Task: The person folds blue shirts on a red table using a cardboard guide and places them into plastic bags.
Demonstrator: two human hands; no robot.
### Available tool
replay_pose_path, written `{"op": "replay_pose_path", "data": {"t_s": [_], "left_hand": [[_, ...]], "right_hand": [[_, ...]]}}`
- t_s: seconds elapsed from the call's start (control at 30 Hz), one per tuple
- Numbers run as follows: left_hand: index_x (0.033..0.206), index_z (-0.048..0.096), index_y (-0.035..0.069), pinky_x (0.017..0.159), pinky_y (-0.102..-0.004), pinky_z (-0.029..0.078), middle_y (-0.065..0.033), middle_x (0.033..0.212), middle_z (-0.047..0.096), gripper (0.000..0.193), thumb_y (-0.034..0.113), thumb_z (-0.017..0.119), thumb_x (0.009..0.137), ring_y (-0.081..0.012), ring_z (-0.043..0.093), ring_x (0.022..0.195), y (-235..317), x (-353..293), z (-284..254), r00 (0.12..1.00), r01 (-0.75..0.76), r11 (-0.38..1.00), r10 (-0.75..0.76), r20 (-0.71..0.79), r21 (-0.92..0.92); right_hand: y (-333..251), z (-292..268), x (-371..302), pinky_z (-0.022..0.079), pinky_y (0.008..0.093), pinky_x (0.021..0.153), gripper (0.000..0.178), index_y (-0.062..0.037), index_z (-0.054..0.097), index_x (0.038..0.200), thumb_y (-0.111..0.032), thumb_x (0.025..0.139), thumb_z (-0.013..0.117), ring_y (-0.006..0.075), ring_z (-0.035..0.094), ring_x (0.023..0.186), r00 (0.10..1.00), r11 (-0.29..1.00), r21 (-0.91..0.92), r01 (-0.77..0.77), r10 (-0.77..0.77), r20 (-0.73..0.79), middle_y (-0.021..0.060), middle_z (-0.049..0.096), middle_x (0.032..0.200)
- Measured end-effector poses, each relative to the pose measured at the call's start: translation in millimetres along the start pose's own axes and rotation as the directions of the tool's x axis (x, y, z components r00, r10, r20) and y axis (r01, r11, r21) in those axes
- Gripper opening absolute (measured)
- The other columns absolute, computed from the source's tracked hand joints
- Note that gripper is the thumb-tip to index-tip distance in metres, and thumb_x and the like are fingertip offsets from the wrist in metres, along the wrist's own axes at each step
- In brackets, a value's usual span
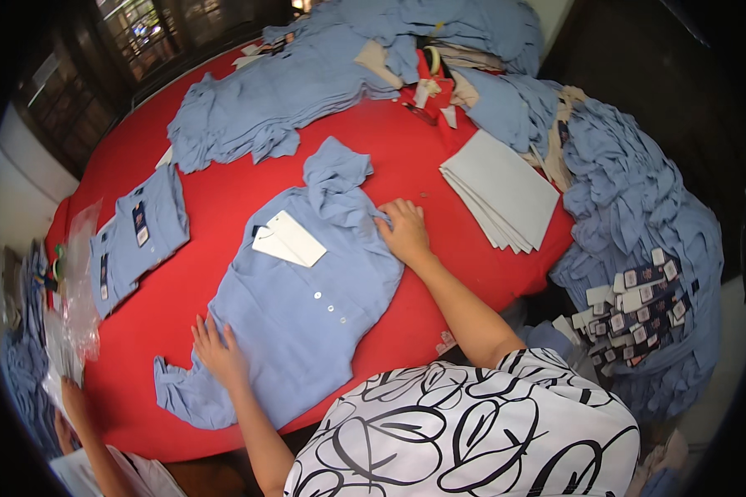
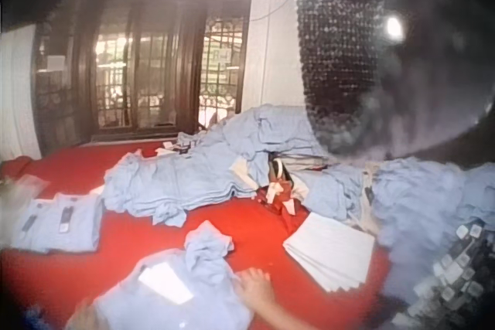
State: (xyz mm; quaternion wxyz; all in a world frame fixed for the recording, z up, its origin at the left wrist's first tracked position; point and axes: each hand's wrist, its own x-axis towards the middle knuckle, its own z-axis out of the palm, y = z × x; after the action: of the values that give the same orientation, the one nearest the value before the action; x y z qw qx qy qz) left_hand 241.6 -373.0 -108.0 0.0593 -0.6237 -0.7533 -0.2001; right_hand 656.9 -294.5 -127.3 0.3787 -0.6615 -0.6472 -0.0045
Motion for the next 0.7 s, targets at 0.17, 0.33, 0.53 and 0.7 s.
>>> {"op": "replay_pose_path", "data": {"t_s": [0.17,0.33,0.53,0.7], "left_hand": [[0.138,0.052,0.009,0.115,-0.0467,0.024,-0.0091,0.148,0.044,0.045,0.031,0.049,0.099,-0.0308,0.035,0.14,-3,1,4,0.999,-0.042,0.999,0.042,-0.005,0.018],[0.137,0.052,0.008,0.11,-0.0466,0.029,-0.0068,0.147,0.046,0.045,0.032,0.049,0.1,-0.0297,0.038,0.138,-21,0,10,0.986,-0.162,0.987,0.162,-0.039,-0.008],[0.139,0.052,0.015,0.1,-0.0459,0.038,-0.009,0.135,0.054,0.046,0.033,0.052,0.097,-0.0306,0.053,0.12,-24,0,12,0.969,-0.248,0.969,0.248,-0.021,-0.004],[0.139,0.053,0.021,0.095,-0.0465,0.04,-0.009,0.132,0.056,0.046,0.032,0.054,0.094,-0.0308,0.055,0.114,-39,7,24,0.955,-0.296,0.954,0.296,-0.009,-0.055]], "right_hand": [[4,-2,-5,0.039,0.0425,0.083,0.023,-0.0092,0.061,0.098,-0.025,0.083,0.069,0.0285,0.054,0.098,0.993,0.993,0.101,-0.055,0.065,-0.096,0.0092,0.058,0.095],[-13,-18,-41,0.039,0.0421,0.083,0.026,-0.0091,0.061,0.096,-0.03,0.083,0.07,0.0276,0.053,0.095,0.97,0.978,-0.037,-0.205,0.199,-0.137,0.008,0.056,0.096],[-47,-47,-121,0.039,0.0411,0.083,0.021,-0.009,0.062,0.095,-0.025,0.083,0.067,0.0267,0.051,0.096,0.953,0.953,-0.1,-0.288,0.275,-0.126,0.008,0.056,0.096],[-74,-61,-181,0.039,0.0409,0.085,0.019,-0.0094,0.063,0.096,-0.024,0.085,0.066,0.0263,0.051,0.096,0.942,0.945,-0.111,-0.309,0.288,-0.174,0.0071,0.056,0.096]]}}
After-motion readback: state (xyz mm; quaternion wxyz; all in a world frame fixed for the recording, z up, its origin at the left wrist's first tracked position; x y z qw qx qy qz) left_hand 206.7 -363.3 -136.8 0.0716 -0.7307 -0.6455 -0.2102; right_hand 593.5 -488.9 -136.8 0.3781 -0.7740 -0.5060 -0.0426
